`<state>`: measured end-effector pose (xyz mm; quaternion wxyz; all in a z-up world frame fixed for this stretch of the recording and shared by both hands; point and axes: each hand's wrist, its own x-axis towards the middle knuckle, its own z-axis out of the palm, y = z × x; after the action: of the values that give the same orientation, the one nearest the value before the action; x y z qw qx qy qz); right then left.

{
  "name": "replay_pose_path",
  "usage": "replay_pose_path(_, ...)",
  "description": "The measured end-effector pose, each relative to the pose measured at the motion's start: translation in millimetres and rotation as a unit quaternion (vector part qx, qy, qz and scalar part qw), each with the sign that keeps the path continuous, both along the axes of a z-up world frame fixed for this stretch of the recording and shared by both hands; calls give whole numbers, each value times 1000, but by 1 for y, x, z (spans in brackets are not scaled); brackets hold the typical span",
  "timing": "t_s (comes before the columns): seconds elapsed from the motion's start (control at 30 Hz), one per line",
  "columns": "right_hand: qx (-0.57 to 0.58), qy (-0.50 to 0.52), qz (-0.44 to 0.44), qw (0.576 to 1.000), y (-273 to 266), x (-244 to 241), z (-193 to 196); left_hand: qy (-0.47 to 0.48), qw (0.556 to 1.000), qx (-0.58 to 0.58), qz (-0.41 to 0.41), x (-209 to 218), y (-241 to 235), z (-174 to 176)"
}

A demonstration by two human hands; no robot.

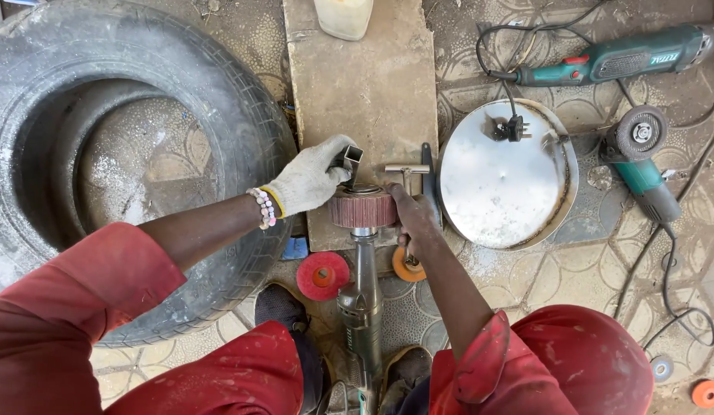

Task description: Shaping a small square metal tube using a hammer, measuring with a caliper, and grinding it against a rotating wheel.

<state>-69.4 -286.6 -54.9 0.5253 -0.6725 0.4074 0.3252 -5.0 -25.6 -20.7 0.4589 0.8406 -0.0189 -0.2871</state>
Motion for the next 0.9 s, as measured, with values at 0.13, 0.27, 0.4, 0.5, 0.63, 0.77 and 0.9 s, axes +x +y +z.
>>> replay_pose_path(0.13, -121, -37, 254, 959, -22, 5, 3, -9, 999, -22, -28, 5, 9, -17)
replay_pose_path(0.27, -187, -50, 299, 934, -22, 30, 117, -34, 998, -37, -45, 10, 10, -14)
replay_pose_path(0.4, -188, -121, 309, 925, -31, 35, 227, -7, 998, -17, -59, 16, 10, -19)
replay_pose_path(0.5, -46, -193, 234, 952, -46, 28, 219, -5, 996, -1, -84, 23, 11, -18)
replay_pose_path(0.63, -3, -180, 236, 955, -33, 11, 201, 22, 992, -22, -118, 31, 3, -21)
replay_pose_path(0.77, -49, -190, 280, 940, -27, 13, 224, 23, 992, -57, -106, 31, 2, -31)
replay_pose_path(0.9, -71, -176, 278, 942, -24, 11, 236, 24, 996, -43, -74, 24, 13, -20)
